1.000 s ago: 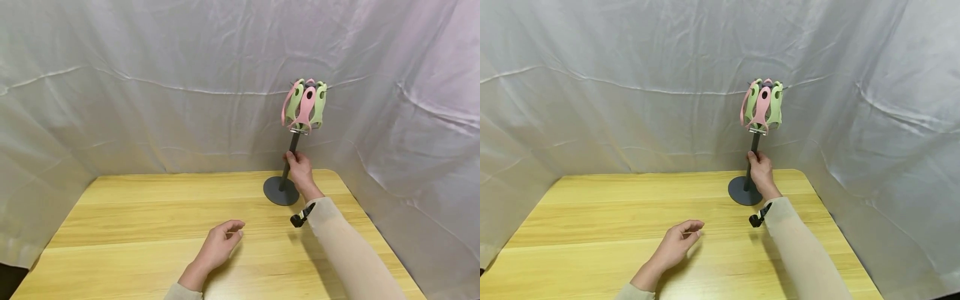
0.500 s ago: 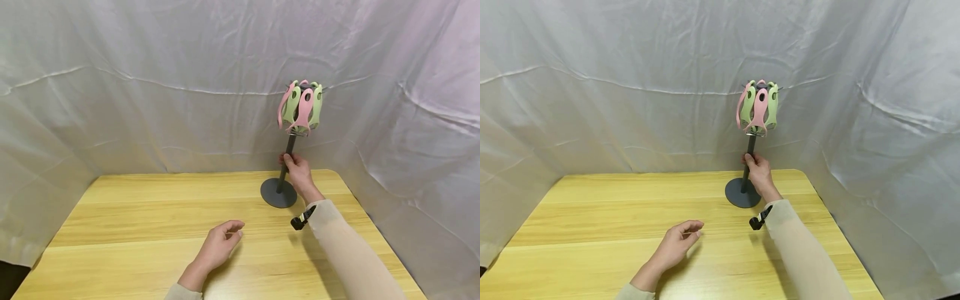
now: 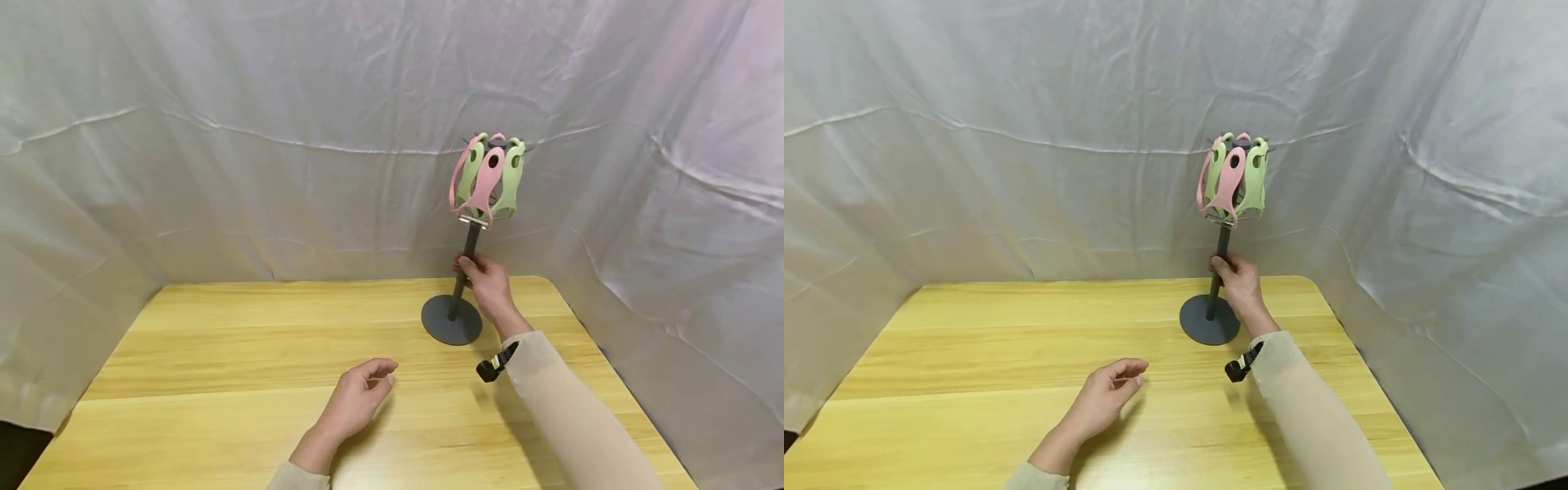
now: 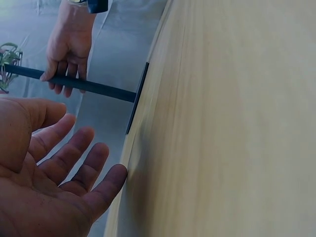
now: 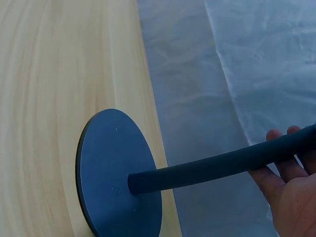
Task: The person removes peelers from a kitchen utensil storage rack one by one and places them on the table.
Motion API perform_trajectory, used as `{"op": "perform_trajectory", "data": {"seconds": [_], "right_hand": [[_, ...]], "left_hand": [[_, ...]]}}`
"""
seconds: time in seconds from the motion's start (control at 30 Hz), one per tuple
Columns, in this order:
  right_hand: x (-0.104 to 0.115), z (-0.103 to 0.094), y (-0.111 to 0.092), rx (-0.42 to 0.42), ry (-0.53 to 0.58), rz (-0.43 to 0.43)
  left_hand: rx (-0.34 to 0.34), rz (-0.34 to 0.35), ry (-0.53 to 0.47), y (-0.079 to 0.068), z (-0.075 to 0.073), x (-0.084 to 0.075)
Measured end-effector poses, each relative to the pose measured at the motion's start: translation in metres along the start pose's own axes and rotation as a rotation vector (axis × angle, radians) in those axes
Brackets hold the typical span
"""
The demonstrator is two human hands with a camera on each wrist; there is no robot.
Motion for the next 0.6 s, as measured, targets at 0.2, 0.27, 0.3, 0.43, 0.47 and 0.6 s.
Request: {"op": "perform_trajectory", "data": {"seconds": [0.2,0.27,0.3,0.43,0.47,0.6], "right_hand": [[0.001,0.005,-0.007,0.018,-0.031,-0.024],[0.001,0.006,-0.009,0.022,-0.033,-0.031],[0.002,0.007,-0.01,0.025,-0.036,-0.034],[0.003,0.013,-0.015,0.039,-0.039,-0.039],[0.003,0.014,-0.016,0.041,-0.035,-0.039],[0.003,0.021,-0.019,0.06,-0.02,-0.034]], "left_hand": [[-0.007,-0.004,-0.005,-0.001,-0.002,0.001],[-0.006,-0.006,-0.003,-0.001,-0.003,0.002],[-0.007,-0.004,-0.002,-0.001,-0.003,0.002],[-0.003,-0.002,-0.006,0.0,-0.005,0.003],[0.0,-0.002,-0.008,0.0,-0.005,0.003],[0.006,-0.006,-0.013,0.001,-0.006,0.007]]}}
Point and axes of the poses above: each hand's wrist, its own y-axis towards the middle knuckle, its own z-axis out of the palm, x = y × z, the point moved 9 cm from there along y, towards the middle knuckle, and after that the axes turned 9 degrees about y, right-handed, at the moved point
